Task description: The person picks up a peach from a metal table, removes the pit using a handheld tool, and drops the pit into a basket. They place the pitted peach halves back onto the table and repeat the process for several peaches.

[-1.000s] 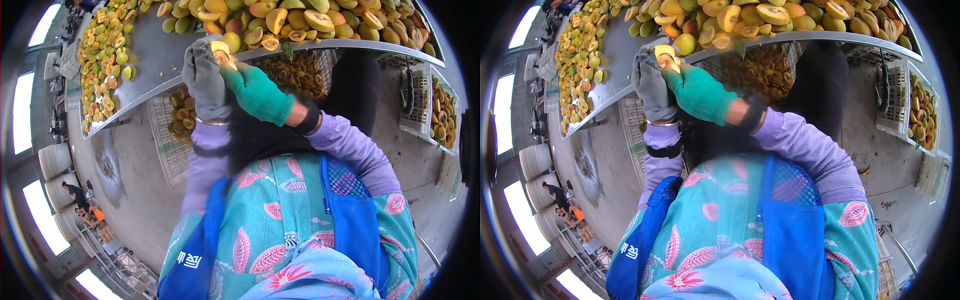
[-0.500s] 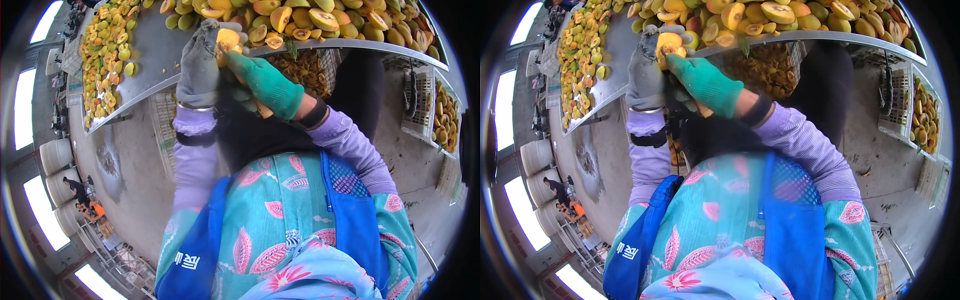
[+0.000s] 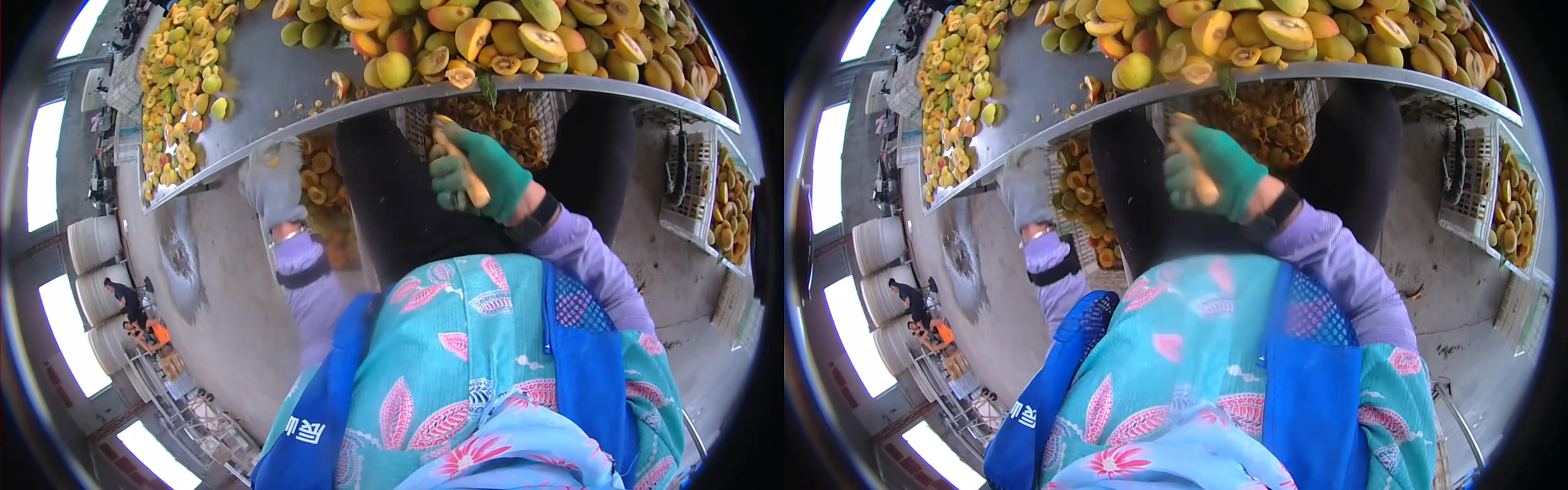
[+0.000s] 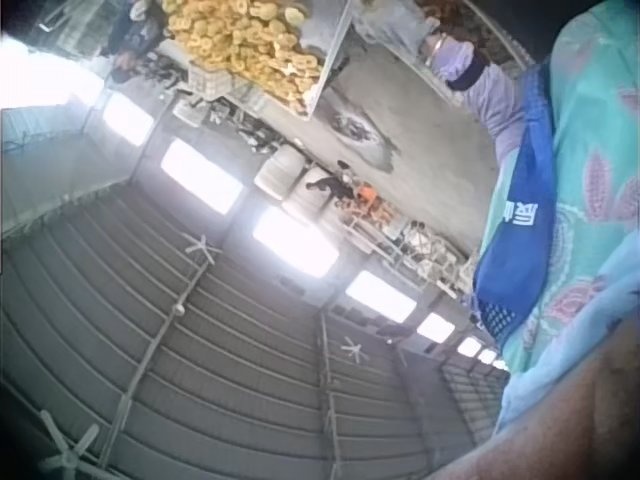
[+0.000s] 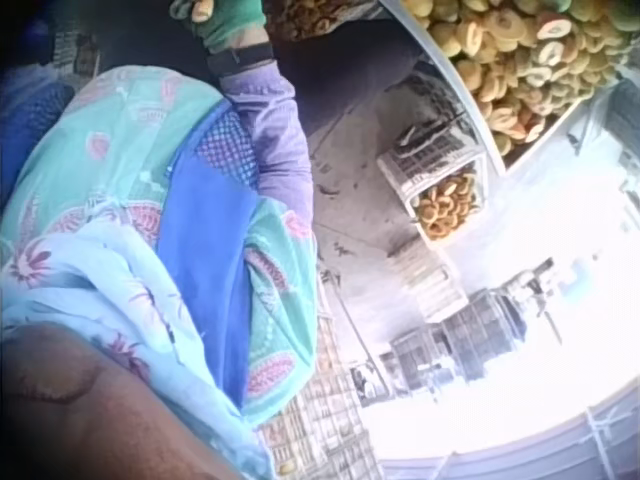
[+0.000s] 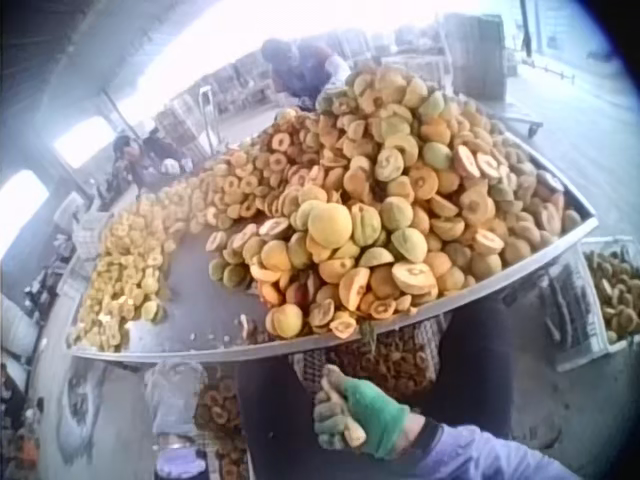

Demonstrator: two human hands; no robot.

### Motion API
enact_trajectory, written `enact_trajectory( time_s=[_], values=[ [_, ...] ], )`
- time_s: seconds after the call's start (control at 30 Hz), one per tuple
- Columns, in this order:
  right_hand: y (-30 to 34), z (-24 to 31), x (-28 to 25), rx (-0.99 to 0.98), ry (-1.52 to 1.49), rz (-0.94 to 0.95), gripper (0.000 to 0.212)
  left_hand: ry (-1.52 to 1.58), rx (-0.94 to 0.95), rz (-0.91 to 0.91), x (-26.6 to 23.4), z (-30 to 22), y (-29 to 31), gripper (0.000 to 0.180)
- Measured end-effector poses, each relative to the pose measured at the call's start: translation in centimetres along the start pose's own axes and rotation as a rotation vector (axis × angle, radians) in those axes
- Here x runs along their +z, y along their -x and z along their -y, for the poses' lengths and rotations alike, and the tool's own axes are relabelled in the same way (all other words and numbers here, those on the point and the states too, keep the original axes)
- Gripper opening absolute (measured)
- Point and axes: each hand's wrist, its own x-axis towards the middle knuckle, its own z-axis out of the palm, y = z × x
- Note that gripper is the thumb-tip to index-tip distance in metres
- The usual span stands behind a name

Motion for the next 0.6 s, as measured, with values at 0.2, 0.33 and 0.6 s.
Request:
enact_trajectory(
  time_s=[0.2, 0.33, 0.6],
  values=[
    [1.1, -1.3, 3.9, -0.363, 0.481, -0.240, 0.037, 0.123, 0.610, 0.018, 6.9, -11.2, -2.1, 0.033],
    [0.0, 0.2, 3.7, -0.711, 0.671, -0.299, 0.037, 0.933, 0.521, 0.574, 5.2, -9.3, -4.1, 0.041],
    [-1.8, -0.8, 4.4, -1.057, 1.840, -0.514, 0.047, 1.887, -0.036, 0.792, 5.8, -7.9, 0.2, 0.052]
  ],
)
